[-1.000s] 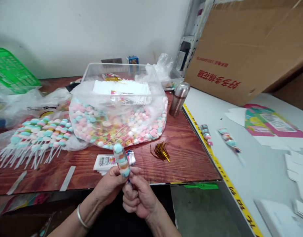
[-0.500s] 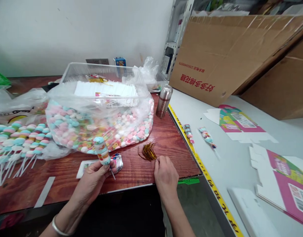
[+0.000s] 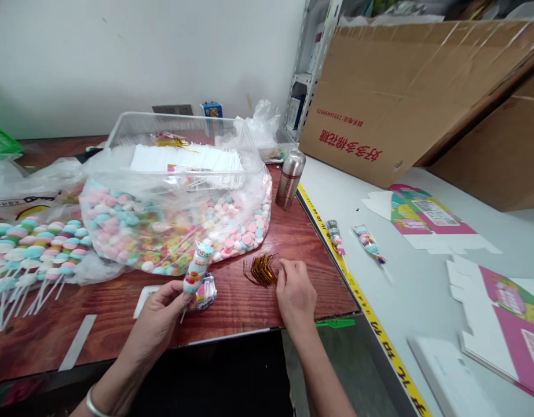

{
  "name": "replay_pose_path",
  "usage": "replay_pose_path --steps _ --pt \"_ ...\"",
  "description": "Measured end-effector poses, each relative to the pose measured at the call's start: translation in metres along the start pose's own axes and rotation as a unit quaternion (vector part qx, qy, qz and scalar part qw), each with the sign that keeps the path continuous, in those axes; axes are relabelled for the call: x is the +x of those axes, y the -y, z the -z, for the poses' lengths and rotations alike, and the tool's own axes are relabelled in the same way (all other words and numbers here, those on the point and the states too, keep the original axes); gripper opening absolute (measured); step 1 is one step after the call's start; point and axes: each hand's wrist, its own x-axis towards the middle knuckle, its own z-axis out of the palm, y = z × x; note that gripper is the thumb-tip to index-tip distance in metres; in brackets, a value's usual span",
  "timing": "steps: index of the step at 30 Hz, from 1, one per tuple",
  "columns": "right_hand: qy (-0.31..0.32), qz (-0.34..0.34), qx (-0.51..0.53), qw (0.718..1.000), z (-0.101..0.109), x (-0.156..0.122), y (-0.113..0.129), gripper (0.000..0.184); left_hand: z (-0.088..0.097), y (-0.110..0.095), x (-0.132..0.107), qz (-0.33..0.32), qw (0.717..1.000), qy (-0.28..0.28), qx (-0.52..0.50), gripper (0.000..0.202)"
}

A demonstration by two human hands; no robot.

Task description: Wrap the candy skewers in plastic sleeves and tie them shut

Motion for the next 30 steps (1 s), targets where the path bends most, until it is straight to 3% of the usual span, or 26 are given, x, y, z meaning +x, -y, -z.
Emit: replay_pose_path --steps 3,6,10,13,15,19,24,26,30 --pt "0.019 0.029 -0.030 0.999 -0.005 0.026 -0.002 0.030 0.003 0.002 -0.001 0.001 1.000 -0.011 0.008 0.022" --pt "0.045 0.067 -0.055 0.995 -0.009 0.043 -0.005 0.022 0.007 0.005 0.000 0.000 0.999 -0.027 0.016 0.024" --pt "0.047 0.087 -0.098 0.990 -0.008 0.047 -0.006 0.017 0.008 0.001 0.001 -0.012 0.998 -0.046 0.033 0.026" --pt "0.031 0.101 -0.138 0.985 0.001 0.044 -0.004 0.018 0.007 -0.011 0.000 -0.036 0.990 -0.064 0.117 0.023" --pt "0.018 0.114 -0.169 0.979 0.011 0.041 0.000 0.018 0.005 -0.019 -0.002 -0.098 0.969 -0.065 0.219 0.016" --pt "-0.012 0.132 -0.221 0.966 0.033 0.031 0.016 0.023 -0.002 -0.025 -0.005 -0.251 0.886 -0.008 0.390 0.017" --pt "-0.093 0.225 -0.242 0.939 0.051 0.006 0.055 0.026 -0.021 -0.019 -0.010 -0.298 0.788 0.059 0.536 0.029" --pt "-0.100 0.263 -0.204 0.938 0.053 -0.006 0.071 0.022 -0.027 -0.018 -0.010 -0.311 0.774 0.052 0.550 0.027" --pt "-0.102 0.315 -0.126 0.935 0.045 -0.027 0.094 0.014 -0.030 -0.017 -0.008 -0.324 0.798 0.013 0.508 0.025"
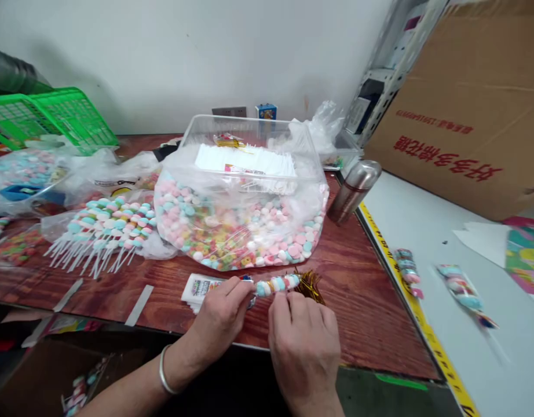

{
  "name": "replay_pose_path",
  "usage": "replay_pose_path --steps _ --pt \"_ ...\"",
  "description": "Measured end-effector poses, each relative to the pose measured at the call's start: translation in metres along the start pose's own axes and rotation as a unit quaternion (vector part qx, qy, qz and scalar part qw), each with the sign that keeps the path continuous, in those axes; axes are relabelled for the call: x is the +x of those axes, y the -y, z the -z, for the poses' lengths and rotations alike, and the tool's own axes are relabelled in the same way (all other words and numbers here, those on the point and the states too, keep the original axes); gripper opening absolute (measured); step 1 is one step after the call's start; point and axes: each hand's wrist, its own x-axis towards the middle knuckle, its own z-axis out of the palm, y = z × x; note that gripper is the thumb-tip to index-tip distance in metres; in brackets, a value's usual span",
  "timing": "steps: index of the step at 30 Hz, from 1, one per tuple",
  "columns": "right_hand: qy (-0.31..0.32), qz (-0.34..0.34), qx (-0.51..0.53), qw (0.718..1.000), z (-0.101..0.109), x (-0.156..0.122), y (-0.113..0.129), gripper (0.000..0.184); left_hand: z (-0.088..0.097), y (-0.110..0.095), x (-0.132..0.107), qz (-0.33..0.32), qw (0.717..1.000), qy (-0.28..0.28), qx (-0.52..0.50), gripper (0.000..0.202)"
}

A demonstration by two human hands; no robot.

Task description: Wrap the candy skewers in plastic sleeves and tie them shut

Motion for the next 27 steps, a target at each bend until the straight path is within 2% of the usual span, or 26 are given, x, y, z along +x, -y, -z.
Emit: replay_pose_path --steps 5,10,12,14,15,16,17,19,20,21,23,25,27 --pt "-0.008 0.008 0.051 0.999 -0.006 0.000 0.021 0.012 0.004 0.006 -0.004 0.011 0.998 -0.045 -0.036 0.032" --pt "-0.013 -0.004 0.069 0.997 -0.004 0.004 0.034 0.020 0.012 0.010 -0.008 0.030 0.998 -0.051 -0.037 0.028" --pt "-0.014 -0.014 0.078 0.997 -0.004 0.004 0.039 0.022 0.014 0.010 -0.007 0.045 0.994 -0.058 -0.077 0.027" --pt "-0.019 -0.031 0.107 0.994 -0.007 0.004 0.044 0.022 0.016 0.008 -0.005 0.095 0.979 -0.072 -0.168 0.022" --pt "-0.024 -0.048 0.136 0.989 -0.009 0.005 0.046 0.022 0.016 0.007 -0.004 0.143 0.958 -0.075 -0.237 0.018" --pt "-0.026 -0.071 0.180 0.981 -0.012 0.005 0.047 0.022 0.016 0.006 -0.003 0.202 0.923 -0.075 -0.319 0.014" --pt "-0.021 -0.100 0.240 0.965 -0.016 0.005 0.049 0.022 0.016 0.005 -0.002 0.263 0.873 -0.072 -0.405 0.014" --pt "0.010 -0.159 0.378 0.912 -0.023 0.006 0.050 0.023 0.013 0.004 -0.001 0.355 0.749 -0.060 -0.555 0.023" --pt "0.029 -0.181 0.438 0.880 -0.026 0.006 0.050 0.023 0.012 0.004 -0.001 0.377 0.696 -0.056 -0.609 0.029" --pt "0.045 -0.198 0.479 0.854 -0.028 0.007 0.050 0.022 0.011 0.004 -0.001 0.386 0.657 -0.054 -0.645 0.033" --pt "0.062 -0.232 0.514 0.824 -0.030 0.008 0.050 0.016 0.010 0.006 -0.002 0.385 0.618 -0.051 -0.683 0.037" --pt "0.081 -0.270 0.539 0.793 -0.029 0.010 0.051 0.017 0.010 0.008 -0.002 0.381 0.610 -0.053 -0.693 0.036" --pt "0.127 -0.295 0.589 0.742 -0.026 0.011 0.054 0.032 0.009 0.009 -0.002 0.385 0.613 -0.056 -0.688 0.037"
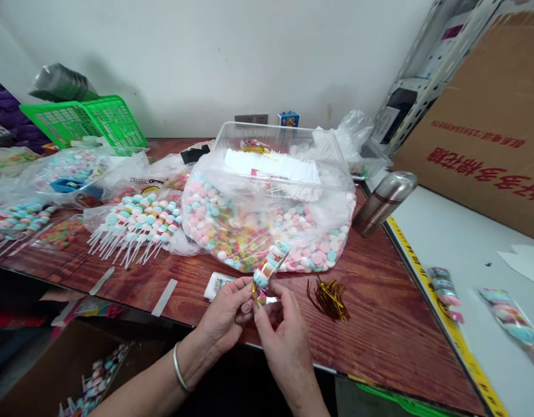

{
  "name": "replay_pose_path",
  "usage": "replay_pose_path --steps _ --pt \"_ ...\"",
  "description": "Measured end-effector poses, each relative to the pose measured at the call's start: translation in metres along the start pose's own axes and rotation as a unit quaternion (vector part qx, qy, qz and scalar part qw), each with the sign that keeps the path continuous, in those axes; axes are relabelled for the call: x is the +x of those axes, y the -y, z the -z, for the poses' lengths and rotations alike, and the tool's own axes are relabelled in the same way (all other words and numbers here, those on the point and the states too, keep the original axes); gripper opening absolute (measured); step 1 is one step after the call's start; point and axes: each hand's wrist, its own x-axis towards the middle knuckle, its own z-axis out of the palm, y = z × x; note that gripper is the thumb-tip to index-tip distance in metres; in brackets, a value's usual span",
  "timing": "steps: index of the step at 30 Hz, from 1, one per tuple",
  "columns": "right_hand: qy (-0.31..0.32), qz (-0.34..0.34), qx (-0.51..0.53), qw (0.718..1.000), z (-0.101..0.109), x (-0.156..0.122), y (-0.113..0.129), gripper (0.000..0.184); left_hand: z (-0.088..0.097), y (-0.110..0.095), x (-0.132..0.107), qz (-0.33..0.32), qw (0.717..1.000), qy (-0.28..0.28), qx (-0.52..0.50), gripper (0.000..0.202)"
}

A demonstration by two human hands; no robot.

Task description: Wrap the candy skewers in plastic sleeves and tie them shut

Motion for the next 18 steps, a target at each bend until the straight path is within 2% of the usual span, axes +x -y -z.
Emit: replay_pose_path --steps 3,5,7,8,9,11,13,15,17,18 --pt "0.049 -0.047 0.070 0.995 -0.004 -0.001 0.004 0.040 0.000 0.002 0.001 -0.005 1.000 -0.018 0.024 0.037" --pt "0.034 -0.060 0.094 0.993 -0.006 -0.001 0.005 0.040 0.001 0.005 0.000 -0.028 0.997 -0.024 0.060 0.033" --pt "0.010 -0.070 0.110 0.991 -0.008 0.000 0.004 0.038 0.003 0.006 -0.001 -0.096 0.983 -0.023 0.157 0.023" --pt "0.001 -0.074 0.115 0.991 -0.008 0.001 0.003 0.037 0.005 0.007 -0.002 -0.149 0.960 -0.018 0.235 0.019" --pt "-0.009 -0.077 0.120 0.990 -0.009 0.001 0.001 0.036 0.007 0.007 -0.003 -0.210 0.924 -0.009 0.321 0.017" --pt "-0.024 -0.080 0.137 0.987 -0.010 0.002 -0.003 0.034 0.011 0.007 -0.005 -0.318 0.818 0.021 0.478 0.024" --pt "-0.033 -0.084 0.170 0.981 -0.012 0.003 -0.007 0.030 0.015 0.006 -0.006 -0.374 0.727 0.047 0.574 0.031" --pt "-0.036 -0.098 0.220 0.970 -0.015 0.002 -0.011 0.027 0.016 0.006 -0.006 -0.388 0.679 0.047 0.621 0.032" --pt "-0.037 -0.115 0.266 0.956 -0.019 0.002 -0.012 0.026 0.015 0.005 -0.006 -0.387 0.664 0.032 0.639 0.029" --pt "-0.037 -0.123 0.281 0.951 -0.020 0.001 -0.012 0.025 0.014 0.005 -0.007 -0.381 0.670 0.023 0.637 0.028"
